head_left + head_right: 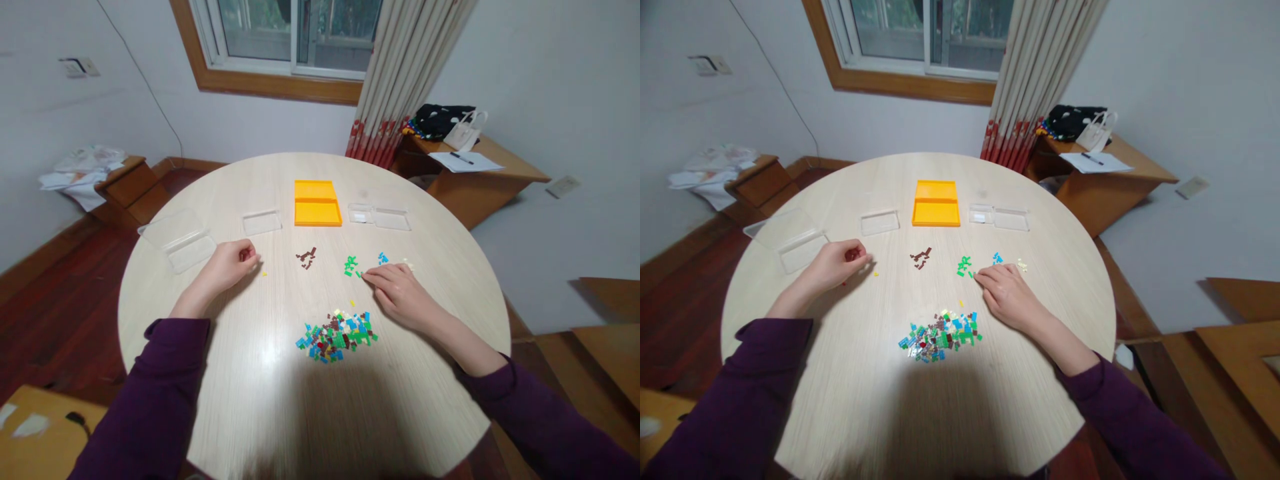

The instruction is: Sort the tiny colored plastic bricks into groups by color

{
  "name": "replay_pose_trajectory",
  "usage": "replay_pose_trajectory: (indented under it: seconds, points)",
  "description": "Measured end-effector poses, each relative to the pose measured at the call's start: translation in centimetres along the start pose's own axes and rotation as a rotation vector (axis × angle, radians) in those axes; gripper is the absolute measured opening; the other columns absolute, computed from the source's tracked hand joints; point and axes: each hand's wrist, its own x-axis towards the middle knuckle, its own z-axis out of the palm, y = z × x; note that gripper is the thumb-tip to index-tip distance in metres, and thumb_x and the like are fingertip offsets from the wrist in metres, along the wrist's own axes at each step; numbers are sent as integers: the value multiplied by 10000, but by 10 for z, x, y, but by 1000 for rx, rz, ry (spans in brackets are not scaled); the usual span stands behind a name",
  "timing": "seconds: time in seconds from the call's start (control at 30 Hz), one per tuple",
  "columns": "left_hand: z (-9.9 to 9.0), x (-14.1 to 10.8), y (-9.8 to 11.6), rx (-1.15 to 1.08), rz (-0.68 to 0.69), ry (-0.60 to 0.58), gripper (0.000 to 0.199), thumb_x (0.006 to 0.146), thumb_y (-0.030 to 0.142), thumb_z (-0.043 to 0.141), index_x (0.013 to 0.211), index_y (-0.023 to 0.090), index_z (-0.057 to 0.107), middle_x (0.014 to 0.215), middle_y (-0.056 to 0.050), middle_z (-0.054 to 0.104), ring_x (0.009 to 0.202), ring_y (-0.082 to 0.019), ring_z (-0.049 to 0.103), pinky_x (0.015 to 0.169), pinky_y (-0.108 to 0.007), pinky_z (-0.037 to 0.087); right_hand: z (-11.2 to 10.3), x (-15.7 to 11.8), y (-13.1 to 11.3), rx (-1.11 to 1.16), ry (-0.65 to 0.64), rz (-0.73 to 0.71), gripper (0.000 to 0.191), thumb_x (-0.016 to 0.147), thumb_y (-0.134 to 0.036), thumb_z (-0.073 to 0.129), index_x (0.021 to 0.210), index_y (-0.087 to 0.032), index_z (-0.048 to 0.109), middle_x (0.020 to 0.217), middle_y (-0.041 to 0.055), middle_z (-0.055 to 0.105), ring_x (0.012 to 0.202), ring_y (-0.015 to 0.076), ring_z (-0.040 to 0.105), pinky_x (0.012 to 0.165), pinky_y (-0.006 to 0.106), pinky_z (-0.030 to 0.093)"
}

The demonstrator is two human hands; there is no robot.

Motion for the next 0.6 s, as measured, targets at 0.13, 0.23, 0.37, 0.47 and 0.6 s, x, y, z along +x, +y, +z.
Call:
replay_pose_trajectory:
  seconds: [0.13,0.23,0.37,0.47,0.6]
  points:
    - [-2,-1,2,20,11,48,177,742,273,571,597,200,500,526,7,512,507,-127,430,511,-271,306,4,12,-4,18,-8,4,403,916,-131,382,1191,-158,675,1144,145,709,1035,274,621,888,478,421]
    - [-4,-1,4,35,5,103,175,744,251,561,590,201,495,529,12,507,515,-128,430,529,-278,311,-4,15,-12,60,8,-31,385,920,-120,380,1143,-186,687,1100,111,723,1016,255,623,889,458,417]
    - [-5,0,2,43,21,174,164,749,242,565,605,202,496,536,22,498,535,-128,431,548,-278,306,-16,1,-30,153,-20,-123,379,925,-108,382,1119,-209,692,1043,86,723,1007,231,615,885,428,410]
    - [-5,1,1,39,4,183,163,750,228,566,608,200,492,539,25,491,534,-125,421,558,-282,303,-17,-9,-38,181,-68,-158,385,936,-106,370,1147,-190,682,1069,95,712,1023,230,601,868,414,410]
    - [-7,2,-1,40,-10,244,165,760,224,553,613,199,482,553,28,482,550,-126,420,581,-287,309,-13,1,-41,151,-84,-154,380,940,-110,369,1134,-185,688,1104,109,682,1050,248,565,884,420,390]
